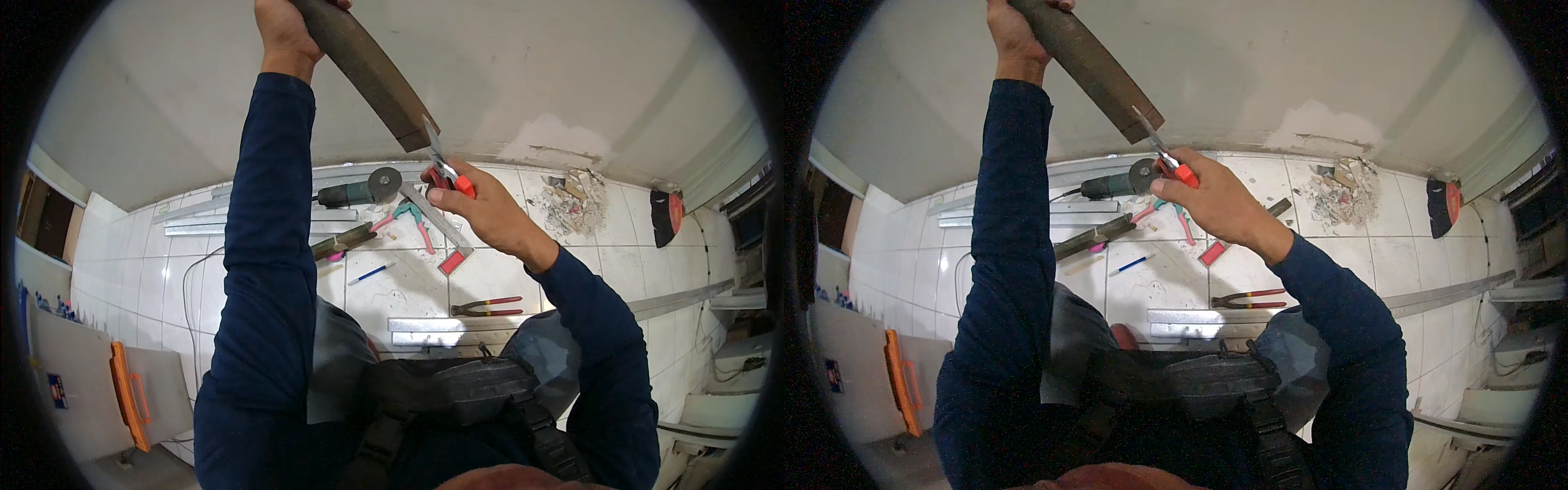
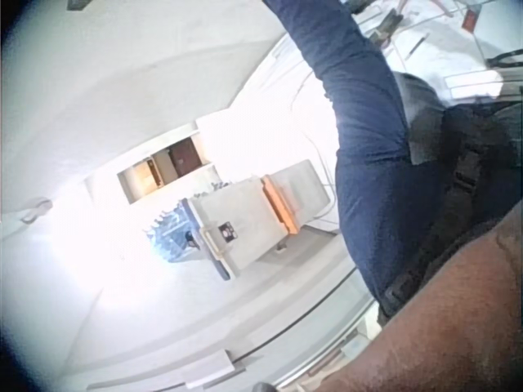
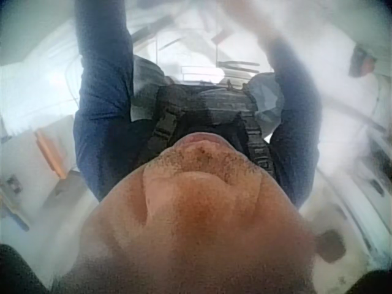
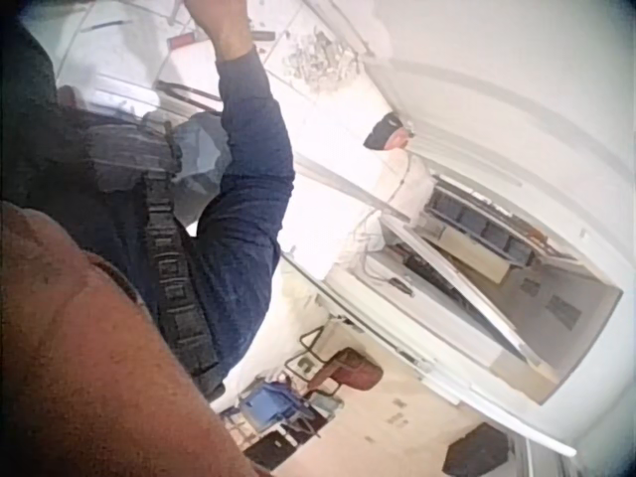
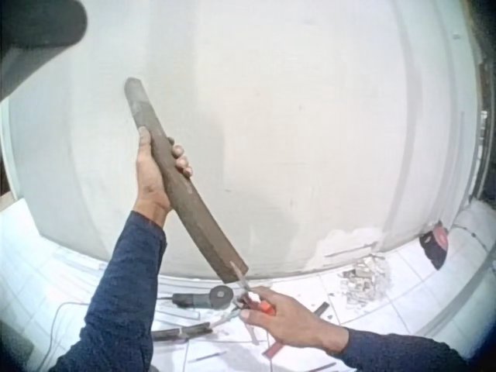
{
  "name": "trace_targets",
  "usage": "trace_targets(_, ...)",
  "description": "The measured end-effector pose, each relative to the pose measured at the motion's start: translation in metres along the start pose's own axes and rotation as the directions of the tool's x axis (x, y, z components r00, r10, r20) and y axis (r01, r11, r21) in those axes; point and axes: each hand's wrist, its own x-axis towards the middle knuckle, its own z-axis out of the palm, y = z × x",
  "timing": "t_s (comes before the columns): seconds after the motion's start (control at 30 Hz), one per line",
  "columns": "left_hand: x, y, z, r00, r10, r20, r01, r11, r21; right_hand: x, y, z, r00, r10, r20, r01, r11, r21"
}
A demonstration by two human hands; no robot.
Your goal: The person trims the end of a metal profile using pincers and cuts notches along its edges using shears.
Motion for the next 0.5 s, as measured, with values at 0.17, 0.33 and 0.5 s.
trace_targets(0.17, 0.005, -0.01, -0.009, 0.988, -0.059, -0.141, 0.085, 0.979, 0.187, 0.003, -0.001, -0.007, 0.972, 0.107, 0.208, -0.167, 0.94, 0.298)
trace_targets(0.33, 0.007, -0.017, -0.017, 0.978, -0.113, -0.173, 0.144, 0.973, 0.178, 0.002, 0.0, -0.005, 0.967, 0.094, 0.238, -0.173, 0.926, 0.336)
trace_targets(0.5, 0.003, -0.013, -0.007, 0.987, -0.098, -0.125, 0.113, 0.986, 0.125, 0.002, 0.002, -0.003, 0.978, 0.079, 0.194, -0.131, 0.955, 0.267)
